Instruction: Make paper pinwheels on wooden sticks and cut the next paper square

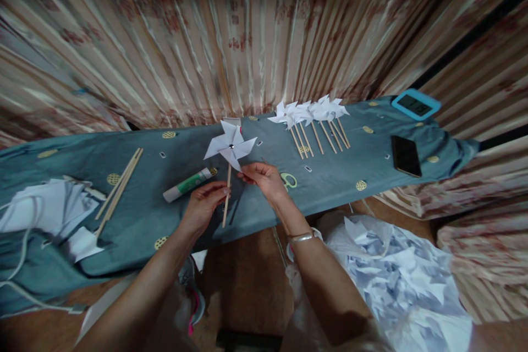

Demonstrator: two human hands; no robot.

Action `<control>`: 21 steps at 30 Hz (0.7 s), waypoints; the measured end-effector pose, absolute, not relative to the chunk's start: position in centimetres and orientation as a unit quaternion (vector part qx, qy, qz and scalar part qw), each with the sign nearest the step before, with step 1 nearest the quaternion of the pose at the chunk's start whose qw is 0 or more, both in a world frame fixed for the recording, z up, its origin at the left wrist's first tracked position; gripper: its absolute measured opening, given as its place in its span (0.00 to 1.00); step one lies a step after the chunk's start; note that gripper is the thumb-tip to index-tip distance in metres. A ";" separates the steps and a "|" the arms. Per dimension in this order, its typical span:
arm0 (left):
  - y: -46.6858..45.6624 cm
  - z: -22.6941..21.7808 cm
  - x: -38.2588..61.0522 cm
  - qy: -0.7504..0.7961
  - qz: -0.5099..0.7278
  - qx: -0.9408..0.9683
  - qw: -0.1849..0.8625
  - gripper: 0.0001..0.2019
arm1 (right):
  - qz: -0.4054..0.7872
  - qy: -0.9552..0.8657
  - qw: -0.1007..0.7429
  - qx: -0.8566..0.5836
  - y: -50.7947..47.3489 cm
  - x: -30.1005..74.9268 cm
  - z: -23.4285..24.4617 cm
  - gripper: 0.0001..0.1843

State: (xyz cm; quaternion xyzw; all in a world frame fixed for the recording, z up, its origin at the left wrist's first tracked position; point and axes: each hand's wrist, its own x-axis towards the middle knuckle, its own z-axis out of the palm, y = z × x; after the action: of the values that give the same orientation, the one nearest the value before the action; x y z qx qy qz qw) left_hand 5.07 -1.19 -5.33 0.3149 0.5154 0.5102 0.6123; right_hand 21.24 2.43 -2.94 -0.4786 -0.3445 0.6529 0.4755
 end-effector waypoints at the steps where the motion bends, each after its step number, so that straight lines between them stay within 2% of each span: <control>1: -1.2 -5.3 5.1 0.517 0.509 0.314 0.612 0.19 | 0.654 -0.345 0.475 -0.478 2.4 21.2 -2.9 0.21; 21: -1.3 -5.0 5.3 0.514 0.508 0.312 0.616 0.18 | 0.655 -0.382 0.463 -0.459 2.0 20.3 -3.2 0.20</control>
State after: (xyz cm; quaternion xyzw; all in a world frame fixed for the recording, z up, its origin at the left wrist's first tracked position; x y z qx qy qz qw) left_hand 5.30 -1.33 -4.99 0.3124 0.5142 0.5084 0.6161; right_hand 20.31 2.04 -3.19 -0.4585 -0.3822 0.6554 0.4627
